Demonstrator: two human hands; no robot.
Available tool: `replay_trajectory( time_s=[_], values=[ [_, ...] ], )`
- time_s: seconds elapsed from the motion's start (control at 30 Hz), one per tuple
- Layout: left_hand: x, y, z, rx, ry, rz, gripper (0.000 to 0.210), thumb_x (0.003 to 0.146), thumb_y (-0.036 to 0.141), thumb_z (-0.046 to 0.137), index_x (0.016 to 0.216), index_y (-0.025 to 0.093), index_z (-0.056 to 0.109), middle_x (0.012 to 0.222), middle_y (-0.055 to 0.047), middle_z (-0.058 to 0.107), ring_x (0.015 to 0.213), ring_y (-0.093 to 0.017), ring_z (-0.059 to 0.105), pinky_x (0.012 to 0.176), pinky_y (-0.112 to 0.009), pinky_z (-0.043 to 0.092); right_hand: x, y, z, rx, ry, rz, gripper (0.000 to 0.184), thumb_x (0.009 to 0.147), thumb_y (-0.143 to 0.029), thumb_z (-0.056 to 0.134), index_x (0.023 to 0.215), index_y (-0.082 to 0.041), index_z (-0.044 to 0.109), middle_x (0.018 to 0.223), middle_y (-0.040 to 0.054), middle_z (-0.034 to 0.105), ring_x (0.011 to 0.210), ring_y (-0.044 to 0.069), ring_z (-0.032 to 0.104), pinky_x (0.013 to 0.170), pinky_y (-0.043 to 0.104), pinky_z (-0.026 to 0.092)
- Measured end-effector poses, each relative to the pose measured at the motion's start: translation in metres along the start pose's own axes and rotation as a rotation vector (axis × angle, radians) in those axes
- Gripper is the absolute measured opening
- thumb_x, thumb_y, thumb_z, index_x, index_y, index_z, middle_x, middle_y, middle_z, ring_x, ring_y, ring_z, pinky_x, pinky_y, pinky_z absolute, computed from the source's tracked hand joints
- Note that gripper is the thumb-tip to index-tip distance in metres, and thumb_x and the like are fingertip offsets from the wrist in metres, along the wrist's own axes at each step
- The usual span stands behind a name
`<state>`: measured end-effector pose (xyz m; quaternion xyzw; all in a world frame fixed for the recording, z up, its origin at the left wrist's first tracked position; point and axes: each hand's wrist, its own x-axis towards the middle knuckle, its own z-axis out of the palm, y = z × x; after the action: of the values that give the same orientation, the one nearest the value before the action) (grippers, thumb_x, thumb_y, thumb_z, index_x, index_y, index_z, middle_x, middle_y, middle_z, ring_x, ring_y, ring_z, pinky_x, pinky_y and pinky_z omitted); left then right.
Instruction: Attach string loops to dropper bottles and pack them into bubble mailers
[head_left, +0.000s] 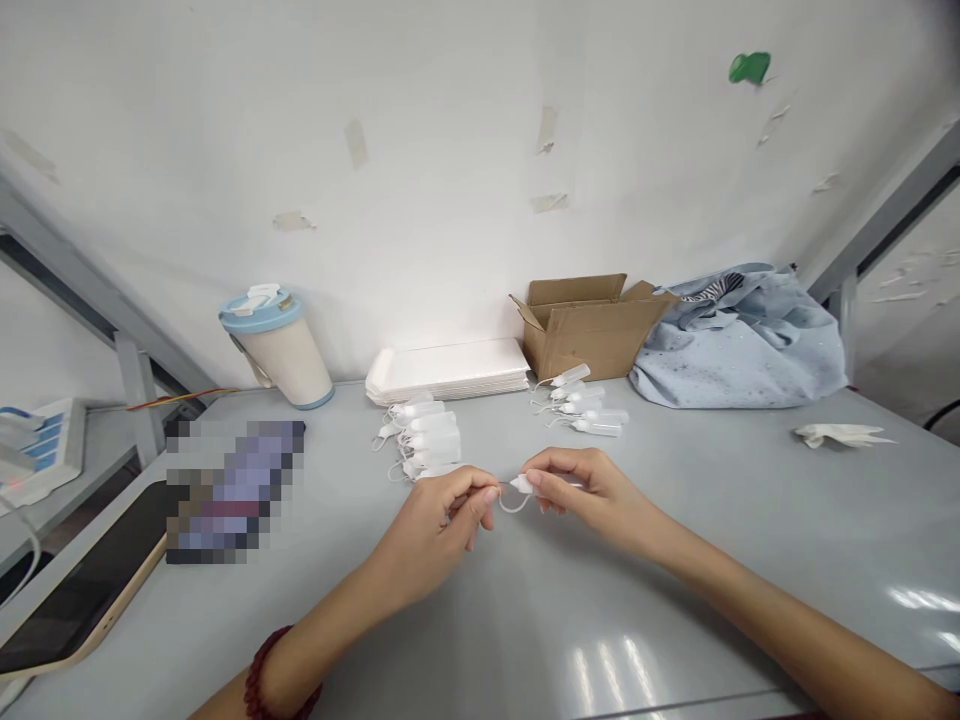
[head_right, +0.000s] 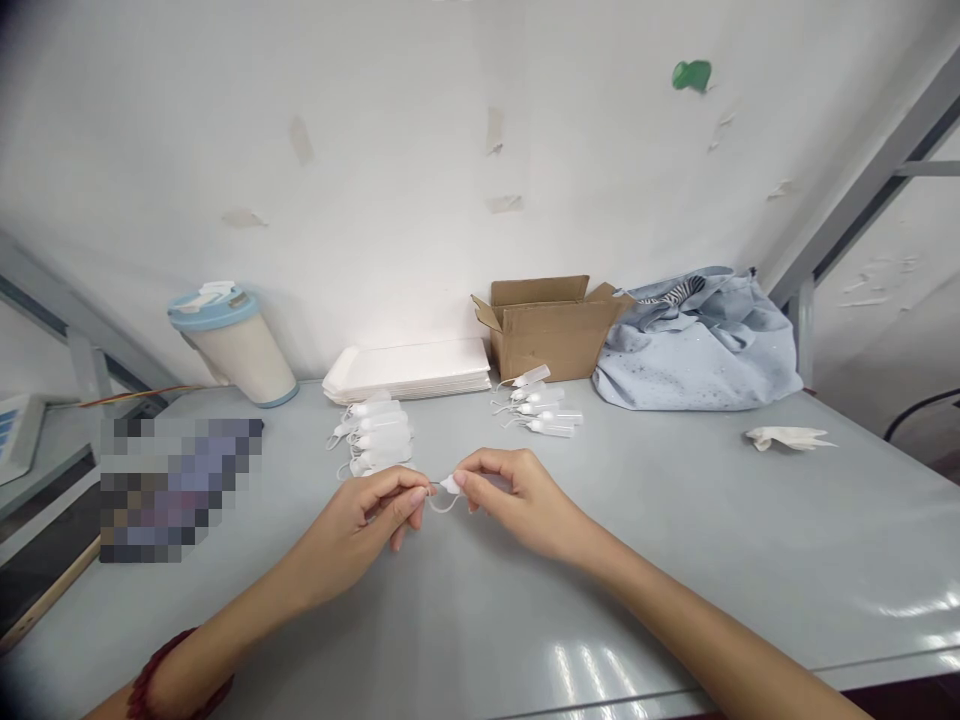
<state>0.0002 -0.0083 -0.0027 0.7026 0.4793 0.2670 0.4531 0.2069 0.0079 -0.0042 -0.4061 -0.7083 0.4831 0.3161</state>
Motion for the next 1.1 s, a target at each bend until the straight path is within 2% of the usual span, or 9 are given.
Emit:
replay_trajectory(
  time_s=[0.67, 0.9, 1.1],
  values=[
    [-0.0002, -0.0011, -0.0007, -0.040, 0.025, 0.020, 0.025, 0.092, 0.034, 0.041, 0.083, 0.019, 0.058, 0.072, 0.003, 0.055, 0.054, -0.008, 0.047, 0.054, -0.021, 0.038, 0.0000, 0.0008, 0.0016, 0.073, -0.021, 0.022, 0.027, 0.090, -0.039, 0.049, 0.083, -0.018, 0.063, 0.071, -0.0009, 0.057, 0.066, 0.011, 0.050, 0.063, 0.023, 0.040],
    [-0.0018, -0.0006, -0.0021, -0.060, 0.021, 0.024, 0.026, 0.092, 0.035, 0.041, 0.081, 0.018, 0.059, 0.071, 0.003, 0.055, 0.053, -0.008, 0.047, 0.053, -0.021, 0.038, 0.0002, -0.0016, 0.0019, 0.023, -0.038, 0.013, 0.027, 0.091, -0.038, 0.047, 0.084, -0.018, 0.064, 0.071, -0.0011, 0.057, 0.067, 0.011, 0.051, 0.063, 0.023, 0.037],
    [-0.0021, -0.0003, 0.0006, 0.010, 0.026, 0.035, 0.027, 0.091, 0.033, 0.041, 0.078, 0.018, 0.059, 0.069, 0.002, 0.054, 0.053, -0.008, 0.047, 0.053, -0.021, 0.037, 0.0009, -0.0025, 0.0047, -0.068, -0.042, 0.008, 0.025, 0.091, -0.035, 0.047, 0.083, -0.018, 0.063, 0.069, -0.0015, 0.057, 0.066, 0.011, 0.050, 0.061, 0.023, 0.035]
  ],
)
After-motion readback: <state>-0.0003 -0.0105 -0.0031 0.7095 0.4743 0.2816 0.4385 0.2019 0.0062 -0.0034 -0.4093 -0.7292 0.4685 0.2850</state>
